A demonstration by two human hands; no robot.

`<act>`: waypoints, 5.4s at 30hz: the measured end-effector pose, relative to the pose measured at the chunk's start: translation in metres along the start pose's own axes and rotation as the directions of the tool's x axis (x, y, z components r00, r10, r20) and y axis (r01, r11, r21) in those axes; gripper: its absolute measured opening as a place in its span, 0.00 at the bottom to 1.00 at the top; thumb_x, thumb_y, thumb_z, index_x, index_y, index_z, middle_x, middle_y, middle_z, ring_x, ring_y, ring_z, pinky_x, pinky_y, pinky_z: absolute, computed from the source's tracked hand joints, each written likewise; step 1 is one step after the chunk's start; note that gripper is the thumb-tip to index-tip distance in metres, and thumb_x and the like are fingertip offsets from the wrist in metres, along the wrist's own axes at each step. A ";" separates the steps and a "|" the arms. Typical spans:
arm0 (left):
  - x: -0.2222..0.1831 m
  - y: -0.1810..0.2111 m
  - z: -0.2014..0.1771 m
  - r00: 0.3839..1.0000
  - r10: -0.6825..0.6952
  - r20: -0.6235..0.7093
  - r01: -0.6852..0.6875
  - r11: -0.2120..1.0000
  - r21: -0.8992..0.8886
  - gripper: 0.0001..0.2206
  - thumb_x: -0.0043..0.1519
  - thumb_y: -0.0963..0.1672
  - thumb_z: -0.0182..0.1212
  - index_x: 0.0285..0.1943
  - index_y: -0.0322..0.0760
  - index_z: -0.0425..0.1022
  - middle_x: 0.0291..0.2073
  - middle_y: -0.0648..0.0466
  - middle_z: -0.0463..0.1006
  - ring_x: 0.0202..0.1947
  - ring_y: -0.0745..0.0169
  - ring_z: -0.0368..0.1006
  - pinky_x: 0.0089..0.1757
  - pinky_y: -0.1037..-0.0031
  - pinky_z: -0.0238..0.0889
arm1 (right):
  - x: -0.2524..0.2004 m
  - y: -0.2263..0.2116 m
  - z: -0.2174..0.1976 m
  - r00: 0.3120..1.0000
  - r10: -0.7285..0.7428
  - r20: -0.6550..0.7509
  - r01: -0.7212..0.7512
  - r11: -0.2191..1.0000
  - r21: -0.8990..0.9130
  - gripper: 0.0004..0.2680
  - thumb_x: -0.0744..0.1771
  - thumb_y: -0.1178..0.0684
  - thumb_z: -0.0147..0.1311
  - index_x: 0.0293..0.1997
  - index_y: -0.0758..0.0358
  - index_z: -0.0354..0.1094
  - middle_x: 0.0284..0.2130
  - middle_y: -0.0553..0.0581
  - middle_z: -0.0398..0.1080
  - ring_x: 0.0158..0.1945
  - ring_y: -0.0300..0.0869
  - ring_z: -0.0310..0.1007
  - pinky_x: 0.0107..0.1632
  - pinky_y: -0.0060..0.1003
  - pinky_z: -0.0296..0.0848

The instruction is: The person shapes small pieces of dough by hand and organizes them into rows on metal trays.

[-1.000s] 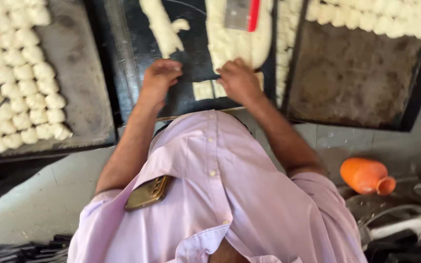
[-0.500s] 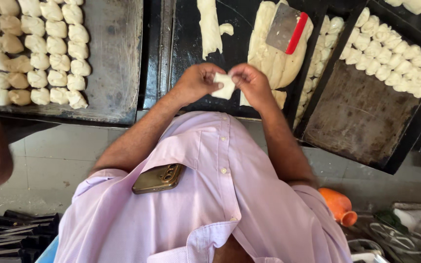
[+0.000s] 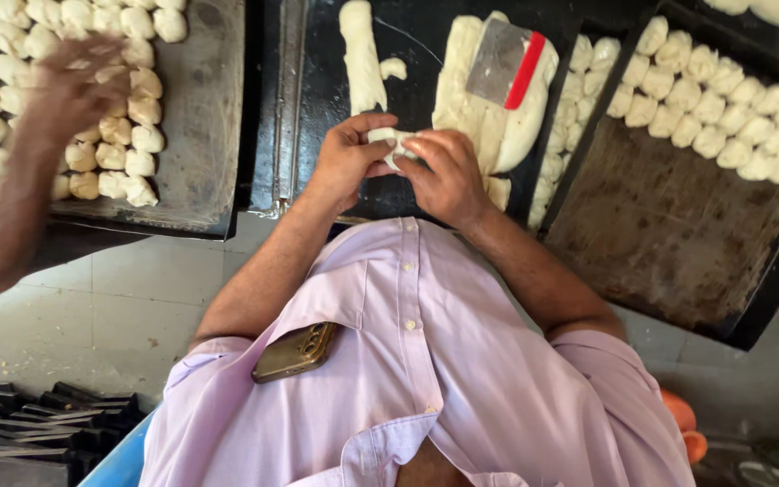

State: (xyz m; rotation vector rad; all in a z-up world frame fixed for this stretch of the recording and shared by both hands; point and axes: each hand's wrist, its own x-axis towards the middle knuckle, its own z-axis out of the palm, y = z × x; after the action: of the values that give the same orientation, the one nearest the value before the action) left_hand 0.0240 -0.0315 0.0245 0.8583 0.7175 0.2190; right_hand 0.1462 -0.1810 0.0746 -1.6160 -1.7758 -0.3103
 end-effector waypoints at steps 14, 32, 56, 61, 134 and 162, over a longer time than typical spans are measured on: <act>-0.019 0.052 0.003 0.655 0.607 0.450 -0.700 0.263 0.665 0.28 0.48 0.40 0.76 0.58 0.25 0.72 0.45 0.41 0.78 0.47 0.43 0.74 0.47 0.62 0.70 | -0.035 0.021 0.077 0.416 0.860 0.294 -0.592 0.011 0.806 0.08 0.66 0.69 0.59 0.49 0.72 0.72 0.38 0.57 0.78 0.40 0.39 0.79 0.46 0.31 0.80; 0.017 0.001 -0.056 0.892 0.412 0.185 -0.403 0.541 0.738 0.16 0.57 0.41 0.68 0.54 0.31 0.78 0.35 0.38 0.80 0.39 0.41 0.76 0.42 0.61 0.68 | -0.027 0.054 0.026 0.649 0.501 0.572 -0.309 -0.514 0.800 0.10 0.71 0.51 0.59 0.48 0.69 0.71 0.42 0.64 0.77 0.39 0.50 0.79 0.38 0.42 0.77; 0.024 0.029 -0.022 0.964 -0.196 0.182 0.201 0.980 -0.007 0.16 0.61 0.36 0.57 0.59 0.28 0.73 0.43 0.41 0.81 0.35 0.56 0.82 0.36 0.68 0.81 | 0.002 -0.017 0.028 0.985 0.173 -0.030 -0.174 0.981 -0.086 0.10 0.64 0.64 0.64 0.49 0.68 0.75 0.48 0.58 0.71 0.53 0.52 0.71 0.54 0.45 0.73; 0.027 0.018 -0.016 0.969 0.110 0.223 -0.198 0.883 0.426 0.16 0.58 0.34 0.61 0.55 0.30 0.80 0.52 0.41 0.78 0.42 0.59 0.79 0.43 0.71 0.76 | 0.003 -0.021 0.048 0.867 0.470 -0.163 -0.474 0.881 0.019 0.15 0.64 0.62 0.65 0.55 0.73 0.68 0.55 0.67 0.66 0.57 0.60 0.69 0.59 0.50 0.72; -0.042 -0.006 -0.093 0.898 0.260 -0.356 -0.286 0.958 -0.022 0.16 0.59 0.35 0.60 0.56 0.31 0.68 0.41 0.49 0.80 0.40 0.62 0.80 0.44 0.68 0.79 | -0.003 0.054 0.183 0.921 0.263 0.288 -0.258 0.965 -0.057 0.03 0.63 0.63 0.59 0.37 0.71 0.72 0.38 0.61 0.68 0.46 0.53 0.69 0.48 0.43 0.74; -0.001 0.000 -0.060 0.981 0.195 0.018 -0.196 0.973 0.120 0.14 0.57 0.33 0.61 0.52 0.27 0.75 0.39 0.54 0.82 0.37 0.70 0.79 0.37 0.81 0.74 | 0.025 0.007 0.073 0.733 0.640 0.231 -0.636 0.523 0.567 0.12 0.64 0.65 0.67 0.52 0.68 0.73 0.37 0.56 0.72 0.38 0.33 0.73 0.40 0.28 0.74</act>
State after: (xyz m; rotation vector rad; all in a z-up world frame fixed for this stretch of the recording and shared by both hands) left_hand -0.0160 0.0053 -0.0017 1.0469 0.6456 0.3515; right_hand 0.1288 -0.1161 0.0361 -1.6098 -0.9641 0.5765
